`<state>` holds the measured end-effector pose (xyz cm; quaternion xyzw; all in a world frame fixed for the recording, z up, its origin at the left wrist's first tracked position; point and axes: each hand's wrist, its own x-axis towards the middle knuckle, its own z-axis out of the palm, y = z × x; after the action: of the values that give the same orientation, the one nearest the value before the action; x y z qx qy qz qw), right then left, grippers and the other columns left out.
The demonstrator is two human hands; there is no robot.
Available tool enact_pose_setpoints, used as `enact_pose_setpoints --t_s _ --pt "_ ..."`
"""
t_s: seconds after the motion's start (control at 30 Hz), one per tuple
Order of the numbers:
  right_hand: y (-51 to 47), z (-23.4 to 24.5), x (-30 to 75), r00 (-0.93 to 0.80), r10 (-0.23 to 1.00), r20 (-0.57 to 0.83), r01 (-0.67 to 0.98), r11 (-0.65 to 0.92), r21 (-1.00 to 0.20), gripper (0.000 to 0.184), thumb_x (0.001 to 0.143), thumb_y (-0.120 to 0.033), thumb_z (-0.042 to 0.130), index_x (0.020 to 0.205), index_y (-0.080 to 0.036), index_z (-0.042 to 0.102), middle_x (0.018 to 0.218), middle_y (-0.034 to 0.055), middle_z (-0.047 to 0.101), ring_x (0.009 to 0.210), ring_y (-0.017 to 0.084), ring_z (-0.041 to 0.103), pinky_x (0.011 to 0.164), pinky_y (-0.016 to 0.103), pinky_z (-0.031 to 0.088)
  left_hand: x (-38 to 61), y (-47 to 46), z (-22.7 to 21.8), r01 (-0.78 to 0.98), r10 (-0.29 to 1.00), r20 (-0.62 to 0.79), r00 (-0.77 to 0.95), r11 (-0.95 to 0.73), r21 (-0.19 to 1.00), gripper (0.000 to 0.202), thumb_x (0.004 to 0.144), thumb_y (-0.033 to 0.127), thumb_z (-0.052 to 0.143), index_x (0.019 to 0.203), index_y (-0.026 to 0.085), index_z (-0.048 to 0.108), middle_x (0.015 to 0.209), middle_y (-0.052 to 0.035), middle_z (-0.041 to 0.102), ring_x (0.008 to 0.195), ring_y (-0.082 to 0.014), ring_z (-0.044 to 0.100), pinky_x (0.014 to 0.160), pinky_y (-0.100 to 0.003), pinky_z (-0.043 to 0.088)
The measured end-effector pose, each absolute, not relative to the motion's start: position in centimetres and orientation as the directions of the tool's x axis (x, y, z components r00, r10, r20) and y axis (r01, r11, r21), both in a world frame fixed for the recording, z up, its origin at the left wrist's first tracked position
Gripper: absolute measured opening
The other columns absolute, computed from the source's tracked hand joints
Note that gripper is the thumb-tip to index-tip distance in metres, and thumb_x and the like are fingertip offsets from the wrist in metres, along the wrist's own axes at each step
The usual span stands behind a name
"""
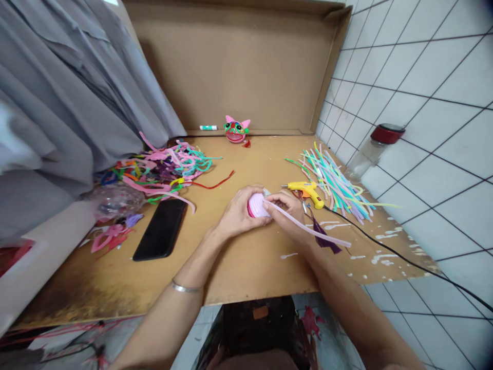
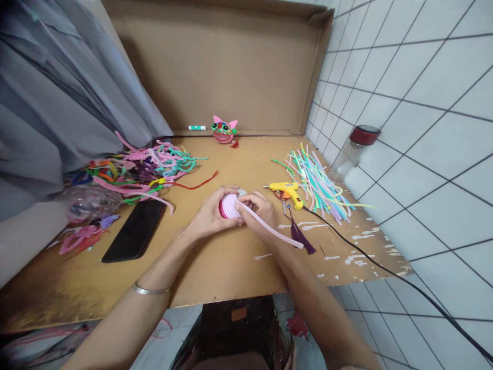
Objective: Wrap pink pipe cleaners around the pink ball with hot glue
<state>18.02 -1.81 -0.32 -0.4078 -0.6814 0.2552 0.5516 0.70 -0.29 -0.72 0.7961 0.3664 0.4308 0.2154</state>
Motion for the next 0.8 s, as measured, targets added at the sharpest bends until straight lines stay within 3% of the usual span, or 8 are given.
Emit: enact_pose_setpoints --t_s 0.3,0.8 --pt "-1.9 -0.2 18.07 -0.077 0.835 0.544 0.277 0.542 -0.793 0.013 0.083 -0.033 0.065 0.082 -0.022 0.071 0.077 0.0009 0.063 0.07 0.015 0.057 0.065 0.029 0.047 0.81 -0.92 0.05 0.495 0.842 0.433 0.322 -0.54 0.681 0.077 0.064 0.042 0.082 0.13 0.018 0.049 0.13 -0.0141 0.062 0.12 -0.0316 0.06 0.105 -0.049 0.048" --pt "-1.89 -0.21 18.09 -0.073 0.837 0.542 0.264 0.541 -0.799 0.013 0.082 -0.032 0.065 0.08 -0.021 0.071 0.075 0.0003 0.062 0.068 0.014 0.056 0.062 0.027 0.046 0.6 -0.25 -0.77 0.44 0.775 0.518 0.362 -0.632 0.638 0.068 0.065 0.041 0.083 0.122 0.02 0.053 0.128 -0.0136 0.062 0.12 -0.0293 0.06 0.105 -0.046 0.047"
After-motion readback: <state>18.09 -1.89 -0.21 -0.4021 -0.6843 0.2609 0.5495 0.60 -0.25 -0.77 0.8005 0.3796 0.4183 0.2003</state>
